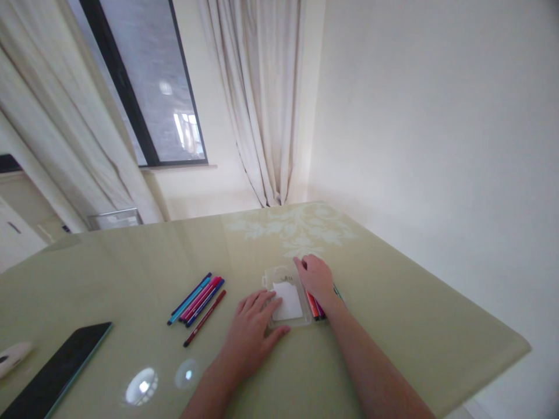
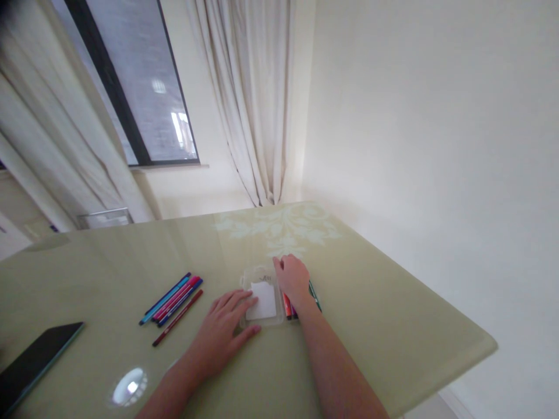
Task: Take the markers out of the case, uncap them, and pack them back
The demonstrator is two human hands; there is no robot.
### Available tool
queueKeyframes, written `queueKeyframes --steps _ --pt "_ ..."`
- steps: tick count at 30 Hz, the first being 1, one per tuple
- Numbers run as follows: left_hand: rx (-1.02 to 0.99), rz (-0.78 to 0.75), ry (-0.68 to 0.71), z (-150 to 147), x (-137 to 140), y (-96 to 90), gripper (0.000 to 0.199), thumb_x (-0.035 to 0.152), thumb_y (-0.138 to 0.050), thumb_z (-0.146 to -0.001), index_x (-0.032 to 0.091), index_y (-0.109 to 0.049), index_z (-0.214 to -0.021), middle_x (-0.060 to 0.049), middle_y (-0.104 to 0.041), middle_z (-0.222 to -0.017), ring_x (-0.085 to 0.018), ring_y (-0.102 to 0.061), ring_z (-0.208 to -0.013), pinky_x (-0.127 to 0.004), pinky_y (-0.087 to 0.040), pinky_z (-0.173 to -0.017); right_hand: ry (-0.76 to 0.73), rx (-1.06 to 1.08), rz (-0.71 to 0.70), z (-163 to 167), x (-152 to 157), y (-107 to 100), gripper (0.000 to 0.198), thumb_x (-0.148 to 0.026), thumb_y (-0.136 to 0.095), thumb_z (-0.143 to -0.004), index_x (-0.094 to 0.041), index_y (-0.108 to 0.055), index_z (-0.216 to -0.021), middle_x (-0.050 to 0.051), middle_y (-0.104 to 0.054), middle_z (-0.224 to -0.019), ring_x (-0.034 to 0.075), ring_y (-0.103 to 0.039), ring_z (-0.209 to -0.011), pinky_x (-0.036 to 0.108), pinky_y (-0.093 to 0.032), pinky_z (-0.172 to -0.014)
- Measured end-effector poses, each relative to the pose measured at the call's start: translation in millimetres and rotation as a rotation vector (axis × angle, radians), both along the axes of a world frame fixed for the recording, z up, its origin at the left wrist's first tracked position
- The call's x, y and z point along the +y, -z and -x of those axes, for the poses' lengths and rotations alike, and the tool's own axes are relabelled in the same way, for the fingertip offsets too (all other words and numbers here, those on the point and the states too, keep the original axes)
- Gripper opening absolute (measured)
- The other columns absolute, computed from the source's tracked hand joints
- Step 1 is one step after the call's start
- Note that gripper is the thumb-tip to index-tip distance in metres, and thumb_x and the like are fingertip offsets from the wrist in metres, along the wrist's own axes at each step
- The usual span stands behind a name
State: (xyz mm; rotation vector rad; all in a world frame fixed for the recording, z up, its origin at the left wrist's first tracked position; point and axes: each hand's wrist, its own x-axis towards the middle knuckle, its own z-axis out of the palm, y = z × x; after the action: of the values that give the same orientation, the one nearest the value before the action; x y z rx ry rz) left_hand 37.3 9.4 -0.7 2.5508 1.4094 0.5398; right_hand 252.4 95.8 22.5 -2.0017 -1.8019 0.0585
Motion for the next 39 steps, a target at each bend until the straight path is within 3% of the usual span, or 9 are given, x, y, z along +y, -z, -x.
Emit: queueKeyframes --steps 7,13,22,24,28,31,33,37,39 --pt "0.0 0.027 -0.007 -1 0 -4.8 0.054 0.057 -0.059 -0.096 0.031 -0.057 -0.144 -0.004 -0.057 -0.15 -0.028 -0.049 -0.137 -0.048 -0.038 -0.115 0.02 0.082 -0.045 -3 2 1 0.046 -0.047 -0.048 -0.103 -0.019 -0.068 -0.073 0.006 -0.07 -0.08 0.016 -0.055 -0.07 0.029 -0.027 -0.063" --pt "0.016 0.041 -0.012 -4 0 -6.7 0.055 0.055 -0.061 -0.095 0.029 -0.057 -0.144 -0.004 -0.057 -0.151 -0.028 -0.049 -0.136 -0.048 -0.038 -0.115 -0.022 0.259 -0.108 -8 8 6 0.046 -0.049 -0.05 -0.1 -0.02 -0.055 -0.064 -0.001 -0.056 -0.062 0.014 -0.045 -0.061 0.028 -0.025 -0.061" --pt "-0.013 0.03 -0.029 -5 1 -6.2 0.053 0.053 -0.063 -0.094 0.029 -0.059 -0.141 -0.004 -0.058 -0.15 -0.029 -0.051 -0.134 -0.048 -0.039 -0.114 -0.392 0.847 -0.075 -1 -2 -13 0.046 -0.053 -0.068 -0.084 -0.022 -0.044 -0.058 -0.007 -0.037 -0.053 0.011 -0.033 -0.053 0.026 -0.025 -0.053" --pt "-0.021 0.023 -0.034 -5 2 -3.3 0.052 0.052 -0.063 -0.094 0.029 -0.06 -0.14 -0.005 -0.059 -0.149 -0.029 -0.052 -0.133 -0.049 -0.041 -0.113 -0.381 0.983 -0.108 -2 -7 -21 0.05 -0.055 -0.069 -0.083 -0.023 -0.041 -0.058 -0.008 -0.034 -0.052 0.01 -0.028 -0.051 0.026 -0.023 -0.051" --pt "-0.042 -0.021 -0.014 -3 2 -0.4 0.056 0.056 -0.064 -0.093 0.028 -0.058 -0.142 -0.006 -0.058 -0.149 -0.03 -0.05 -0.134 -0.051 -0.04 -0.113 -0.211 1.228 -0.206 -4 -12 -32 0.053 -0.058 -0.066 -0.087 -0.024 -0.037 -0.059 -0.009 -0.03 -0.051 0.01 -0.022 -0.047 0.027 -0.018 -0.048" --pt "-0.096 -0.108 0.025 -4 -1 -5.3 0.071 0.064 -0.061 -0.092 0.025 -0.05 -0.149 -0.01 -0.052 -0.154 -0.032 -0.045 -0.139 -0.051 -0.038 -0.115 -0.158 1.234 -0.299 9 -18 -29 0.053 -0.059 -0.062 -0.09 -0.024 -0.037 -0.06 -0.008 -0.031 -0.053 0.01 -0.024 -0.049 0.027 -0.021 -0.048" --pt "-0.131 -0.173 0.043 -6 -4 -9.1 0.074 0.064 -0.059 -0.093 0.023 -0.044 -0.152 -0.013 -0.052 -0.153 -0.032 -0.046 -0.137 -0.05 -0.039 -0.114 -0.214 1.176 -0.302 28 -25 -24 0.052 -0.06 -0.057 -0.094 -0.023 -0.038 -0.062 -0.008 -0.033 -0.056 0.011 -0.028 -0.052 0.026 -0.025 -0.05" --pt "-0.126 -0.232 -0.042 -14 -6 -5.1 0.039 0.039 -0.042 -0.106 0.018 -0.055 -0.136 -0.013 -0.069 -0.122 -0.027 -0.063 -0.11 -0.044 -0.051 -0.096 -0.406 0.987 -0.209 65 -40 -11 0.052 -0.059 -0.055 -0.095 -0.022 -0.042 -0.062 -0.006 -0.039 -0.06 0.012 -0.037 -0.058 0.025 -0.031 -0.056" --pt "-0.097 -0.244 -0.103 -15 -4 0.3 0.036 0.025 -0.03 -0.108 0.017 -0.056 -0.132 -0.011 -0.071 -0.11 -0.024 -0.068 -0.098 -0.039 -0.053 -0.087 -0.471 0.969 -0.147 71 -42 -8 0.051 -0.059 -0.056 -0.095 -0.021 -0.045 -0.064 -0.005 -0.043 -0.06 0.012 -0.041 -0.06 0.025 -0.034 -0.058"
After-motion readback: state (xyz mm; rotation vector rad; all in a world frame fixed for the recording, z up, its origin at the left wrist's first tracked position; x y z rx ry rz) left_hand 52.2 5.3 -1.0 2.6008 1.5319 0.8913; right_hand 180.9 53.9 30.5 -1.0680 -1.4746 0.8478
